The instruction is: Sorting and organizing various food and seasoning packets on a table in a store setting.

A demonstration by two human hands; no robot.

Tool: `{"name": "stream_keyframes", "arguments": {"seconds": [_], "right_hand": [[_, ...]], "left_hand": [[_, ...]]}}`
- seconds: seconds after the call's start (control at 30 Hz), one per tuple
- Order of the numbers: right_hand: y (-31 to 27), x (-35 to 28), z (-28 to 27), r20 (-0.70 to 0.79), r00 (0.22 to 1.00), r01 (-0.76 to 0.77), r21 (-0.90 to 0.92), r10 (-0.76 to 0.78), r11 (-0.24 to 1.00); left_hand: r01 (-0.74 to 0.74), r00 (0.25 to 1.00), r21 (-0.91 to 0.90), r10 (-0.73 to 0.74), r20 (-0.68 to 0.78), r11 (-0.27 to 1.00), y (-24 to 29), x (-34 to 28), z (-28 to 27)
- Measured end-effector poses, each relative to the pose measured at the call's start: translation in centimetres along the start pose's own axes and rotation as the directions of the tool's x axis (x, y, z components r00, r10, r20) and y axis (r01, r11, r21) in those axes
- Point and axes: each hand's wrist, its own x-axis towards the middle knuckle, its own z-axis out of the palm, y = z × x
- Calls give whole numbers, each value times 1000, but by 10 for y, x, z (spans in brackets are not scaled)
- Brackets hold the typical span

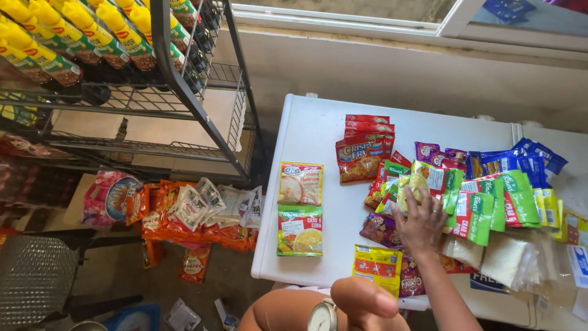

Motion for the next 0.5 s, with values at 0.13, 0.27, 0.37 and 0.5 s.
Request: {"name": "stream_keyframes", "arguments": {"seconds": [0.13,0.27,0.37,0.5], "right_hand": [[3,-6,-5,-127,985,112,-61,-119,992],[9,-11,-13,-207,975,106,150,-74,983],[11,-19,-21,-291,957,81,302,11,950],[10,-24,-28,-304,953,132,457,15,880]], "left_hand": [[-48,997,-5,47,-54,999,-37,9,5],[189,982,63,-190,7,980,-89,-10,32],[392,898,164,-415,142,905,-141,-62,47],[509,810,177,-538,233,843,-187,-144,67]]}}
